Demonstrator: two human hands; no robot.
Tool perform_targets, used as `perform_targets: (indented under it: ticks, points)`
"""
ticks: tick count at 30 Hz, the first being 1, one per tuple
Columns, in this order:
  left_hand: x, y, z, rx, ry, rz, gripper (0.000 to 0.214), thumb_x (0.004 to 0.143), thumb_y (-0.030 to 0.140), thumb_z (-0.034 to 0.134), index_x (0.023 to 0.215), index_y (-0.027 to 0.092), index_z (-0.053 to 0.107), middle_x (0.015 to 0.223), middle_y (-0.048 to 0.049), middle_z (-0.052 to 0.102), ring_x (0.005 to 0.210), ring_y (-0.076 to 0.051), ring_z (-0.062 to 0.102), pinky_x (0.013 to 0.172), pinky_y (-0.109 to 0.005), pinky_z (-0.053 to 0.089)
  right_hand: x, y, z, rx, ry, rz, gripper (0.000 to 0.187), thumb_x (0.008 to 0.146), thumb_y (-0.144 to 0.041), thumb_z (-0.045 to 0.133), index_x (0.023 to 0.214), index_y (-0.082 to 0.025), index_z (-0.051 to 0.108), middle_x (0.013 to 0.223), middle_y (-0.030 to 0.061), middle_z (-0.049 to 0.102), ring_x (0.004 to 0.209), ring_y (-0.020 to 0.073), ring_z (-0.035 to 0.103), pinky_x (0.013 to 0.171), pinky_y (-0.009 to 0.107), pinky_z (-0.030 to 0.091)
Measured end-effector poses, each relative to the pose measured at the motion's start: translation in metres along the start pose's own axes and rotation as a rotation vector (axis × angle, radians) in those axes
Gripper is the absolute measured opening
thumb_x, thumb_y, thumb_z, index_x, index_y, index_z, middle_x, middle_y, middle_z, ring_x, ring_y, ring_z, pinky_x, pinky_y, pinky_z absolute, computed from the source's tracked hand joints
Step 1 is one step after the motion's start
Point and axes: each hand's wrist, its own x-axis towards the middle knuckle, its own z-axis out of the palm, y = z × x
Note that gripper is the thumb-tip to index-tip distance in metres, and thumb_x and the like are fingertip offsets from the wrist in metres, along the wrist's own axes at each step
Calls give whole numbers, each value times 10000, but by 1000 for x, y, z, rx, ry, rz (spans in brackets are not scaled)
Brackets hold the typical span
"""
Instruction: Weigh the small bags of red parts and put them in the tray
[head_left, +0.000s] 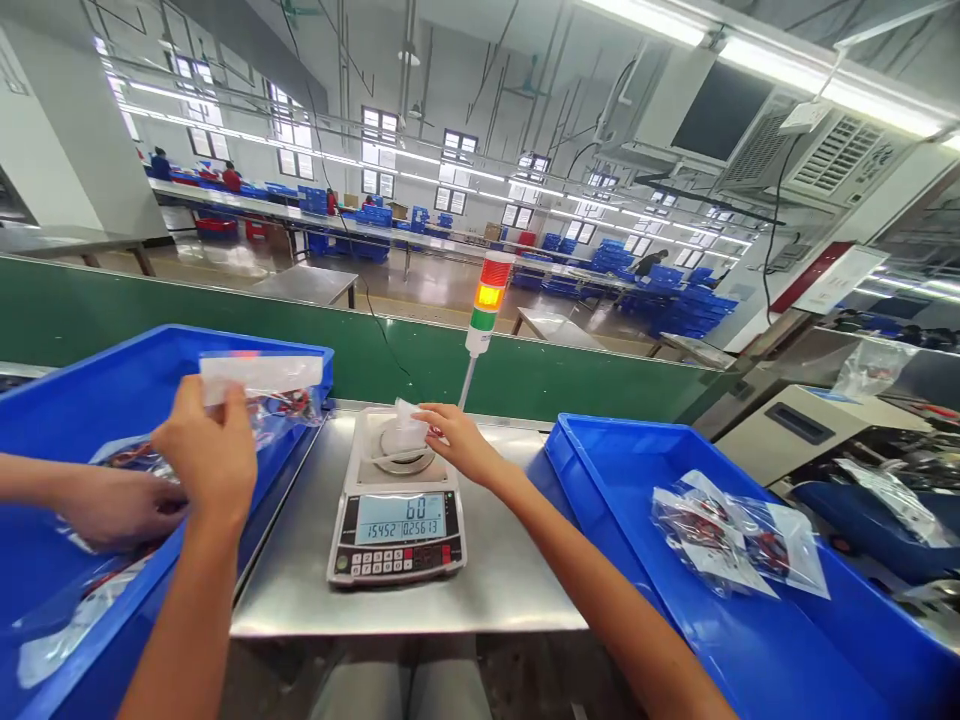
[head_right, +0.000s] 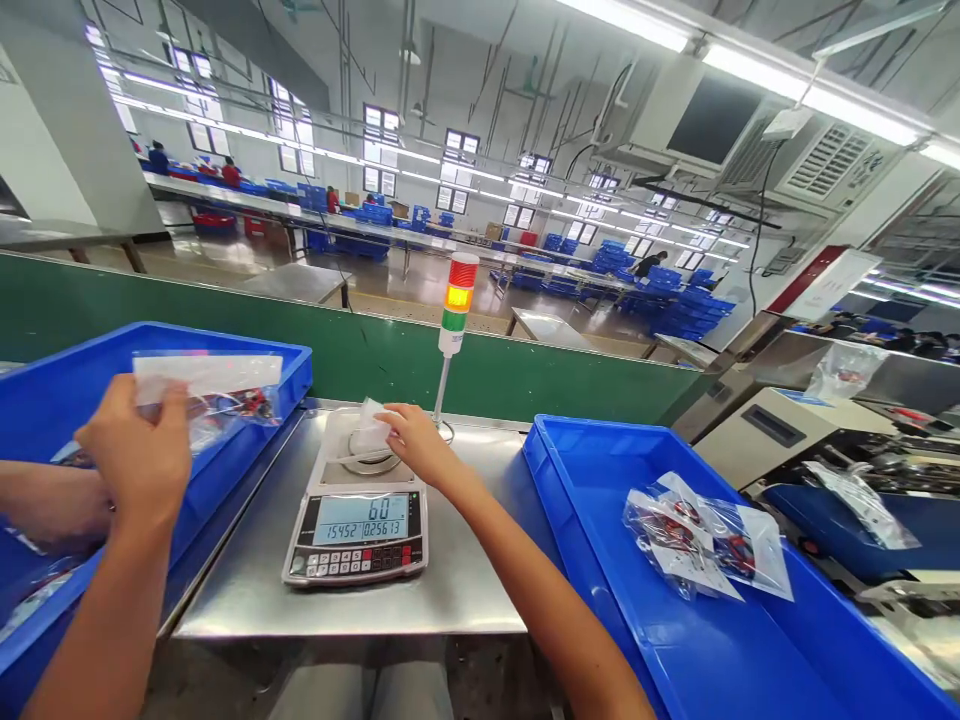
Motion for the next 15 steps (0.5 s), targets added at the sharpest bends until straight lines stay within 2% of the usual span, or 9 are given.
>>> perform_targets:
  ticks: [1,3,5,7,10,11,13,15]
  points:
    - [5,-8,-9,15,41,-35,438,942,517,385,1130,183,597,1075,-122,692,1126,-398,640,989,-589,485,3,0,3,-1,-16,-16,408,935,-123,600,1331,-214,638,1437,114,583,1303,257,534,1131,514,435]
    - [11,-22,-18,50,48,-62,514,956,552,322,1208,184,580,1157,-134,681,1201,-431,606,1038,-631,460,-3,4,1,6,1,-40,381,974,-221,604,1355,-226,619,1449,107,575,1314,253,523,1139,513,427]
    - [14,-35,-18,110,2,-36,513,940,498,332,1233,160,582,1207,-160,667,1230,-444,588,1059,-638,452,-22,19,-12,-11,79,-21,346,1004,-284,561,1343,-251,624,1413,87,602,1292,241,536,1128,499,436]
    - [12,-46,-11,170,-96,66,482,917,422,363,1233,138,589,1257,-190,642,1265,-433,565,1069,-620,457,-53,47,-35,-84,202,70,323,1012,-313,516,1301,-249,646,1347,84,640,1261,247,553,1112,495,444]
    - [-2,-57,4,172,-216,204,462,911,406,372,1189,115,600,1273,-203,622,1283,-418,545,1086,-597,459,-121,107,-76,-292,410,343,363,997,-343,442,1242,-196,667,1275,128,663,1233,289,555,1113,522,421]
    - [-10,-59,9,149,-244,229,469,911,419,364,1168,110,606,1260,-199,628,1268,-413,554,1089,-593,459,-148,128,-87,-375,445,451,393,983,-334,417,1241,-169,665,1271,153,659,1244,305,546,1130,532,396]
    - [-28,-62,18,85,-285,260,479,895,441,358,1126,115,621,1225,-190,649,1220,-394,583,1090,-576,461,-206,165,-101,-513,451,702,477,957,-319,383,1294,-95,634,1319,223,619,1308,349,503,1153,564,352]
    - [-47,-62,26,12,-327,291,479,890,471,355,1102,141,631,1195,-170,670,1180,-365,607,1083,-548,468,-262,192,-101,-570,436,1020,604,938,-428,428,1418,-84,553,1490,274,472,1411,457,373,1104,694,329]
